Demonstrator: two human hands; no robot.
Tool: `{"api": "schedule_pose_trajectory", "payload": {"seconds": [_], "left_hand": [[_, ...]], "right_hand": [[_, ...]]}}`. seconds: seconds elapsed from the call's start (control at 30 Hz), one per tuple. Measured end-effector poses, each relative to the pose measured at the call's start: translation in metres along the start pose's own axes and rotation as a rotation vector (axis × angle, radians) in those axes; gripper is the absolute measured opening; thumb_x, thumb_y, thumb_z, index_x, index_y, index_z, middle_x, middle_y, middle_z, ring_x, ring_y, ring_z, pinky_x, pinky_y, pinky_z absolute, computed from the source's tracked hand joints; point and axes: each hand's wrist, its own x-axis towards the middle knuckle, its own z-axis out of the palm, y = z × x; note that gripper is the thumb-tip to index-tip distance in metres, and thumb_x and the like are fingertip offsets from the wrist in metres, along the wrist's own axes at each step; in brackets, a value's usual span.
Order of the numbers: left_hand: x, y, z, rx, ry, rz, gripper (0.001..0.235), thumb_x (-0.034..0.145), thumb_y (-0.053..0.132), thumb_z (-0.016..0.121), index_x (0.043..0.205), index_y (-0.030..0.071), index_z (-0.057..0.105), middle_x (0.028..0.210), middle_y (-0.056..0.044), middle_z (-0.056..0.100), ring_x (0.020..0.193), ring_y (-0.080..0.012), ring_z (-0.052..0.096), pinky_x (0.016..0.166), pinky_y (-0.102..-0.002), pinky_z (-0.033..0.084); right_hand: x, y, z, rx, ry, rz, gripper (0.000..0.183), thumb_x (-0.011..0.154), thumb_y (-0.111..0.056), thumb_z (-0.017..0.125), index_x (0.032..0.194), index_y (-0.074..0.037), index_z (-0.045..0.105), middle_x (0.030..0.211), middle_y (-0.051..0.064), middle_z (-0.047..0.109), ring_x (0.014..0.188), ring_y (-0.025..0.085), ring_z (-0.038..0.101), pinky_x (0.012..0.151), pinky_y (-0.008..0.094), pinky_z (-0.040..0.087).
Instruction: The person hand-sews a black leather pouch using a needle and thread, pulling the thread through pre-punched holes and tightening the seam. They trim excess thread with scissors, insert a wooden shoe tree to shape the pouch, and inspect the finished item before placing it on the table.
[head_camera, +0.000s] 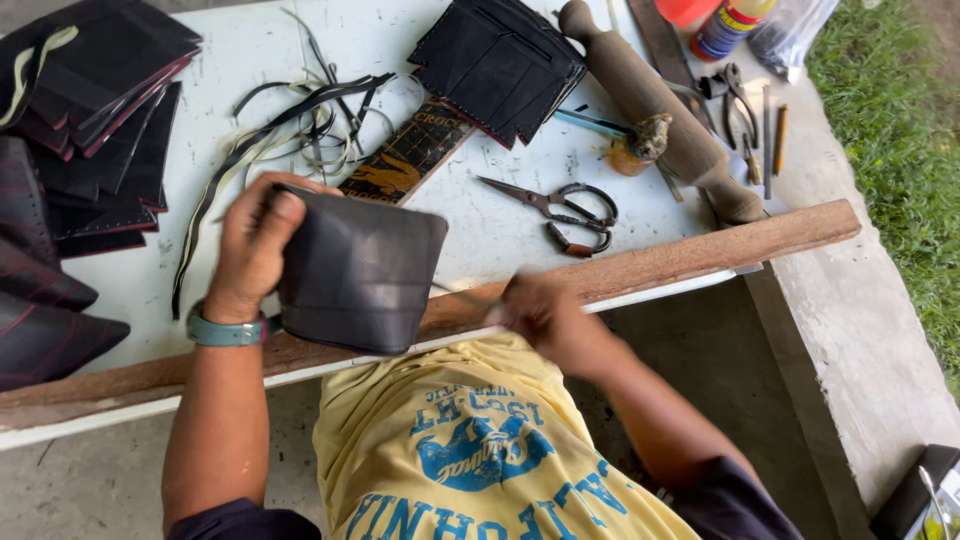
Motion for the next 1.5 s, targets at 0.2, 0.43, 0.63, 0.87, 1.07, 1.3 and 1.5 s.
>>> {"api": "schedule_pose_trajectory", "payload": {"seconds": [0.2,0.43,0.63,0.87,1.07,1.3,1.5], "left_hand": [[-0.023,0.001,-0.056,-0.046,0.293,0.180,0.046,0.117,0.046,0.058,0.117,0.000,0.061,0.114,-0.018,0.071,0.102,-0.0203,0.066,0.098,-0.032,0.057],[-0.018,0.012,-0.047,0.314,0.283,0.210,0.039,0.113,0.037,0.066,0.117,-0.002,0.060,0.116,-0.017,0.072,0.103,-0.0221,0.069,0.094,-0.032,0.056],[-0.003,0.009,0.049,0.793,-0.042,0.279,0.050,0.082,0.027,0.083,0.119,0.001,0.063,0.126,-0.015,0.068,0.118,-0.0340,0.067,0.099,-0.042,0.057],[-0.013,0.004,0.064,0.596,-0.198,0.122,0.080,0.080,0.065,0.065,0.132,0.005,0.063,0.140,-0.015,0.059,0.130,-0.0350,0.059,0.106,-0.048,0.050],[-0.013,0.003,0.061,0.518,-0.185,0.064,0.083,0.082,0.064,0.066,0.139,0.004,0.059,0.145,-0.013,0.055,0.135,-0.0343,0.054,0.113,-0.048,0.044],[-0.003,0.010,0.073,0.593,-0.272,0.003,0.075,0.078,0.047,0.079,0.137,0.005,0.059,0.145,-0.012,0.055,0.134,-0.0354,0.052,0.110,-0.048,0.044],[0.000,0.012,0.085,0.628,-0.342,-0.053,0.071,0.077,0.043,0.081,0.136,0.009,0.061,0.145,-0.011,0.054,0.134,-0.0386,0.048,0.109,-0.050,0.041]], "right_hand": [[0.068,0.027,-0.086,-0.415,0.298,0.076,0.028,0.100,-0.020,0.074,0.087,0.004,0.065,0.074,0.016,0.059,0.071,0.027,0.056,0.065,0.039,0.050],[0.108,0.044,-0.066,-0.511,0.044,0.310,0.066,0.085,-0.025,0.081,0.144,-0.008,0.056,0.081,0.016,0.074,0.064,0.028,0.065,0.064,0.040,0.052],[0.102,0.035,-0.158,-0.425,0.103,-0.182,0.022,0.087,-0.009,0.078,0.108,-0.012,0.077,0.124,0.011,0.078,0.102,0.024,0.075,0.085,0.033,0.058],[0.092,0.194,-0.317,-0.820,0.410,0.947,0.052,0.094,-0.056,0.074,0.083,-0.006,0.075,0.085,0.013,0.076,0.081,0.027,0.073,0.076,0.041,0.055],[0.094,0.288,-0.325,-0.880,0.254,0.890,0.034,0.084,-0.039,0.079,0.082,-0.005,0.077,0.085,0.015,0.073,0.079,0.027,0.069,0.073,0.041,0.055],[0.088,0.266,-0.341,-0.010,0.683,0.805,0.016,0.094,-0.008,0.076,0.104,-0.003,0.066,0.081,0.005,0.067,0.066,0.012,0.062,0.048,0.029,0.048],[0.091,0.255,-0.332,-0.064,0.626,0.781,0.018,0.100,-0.010,0.068,0.113,-0.007,0.056,0.092,0.008,0.070,0.071,0.013,0.068,0.053,0.028,0.052]]}}
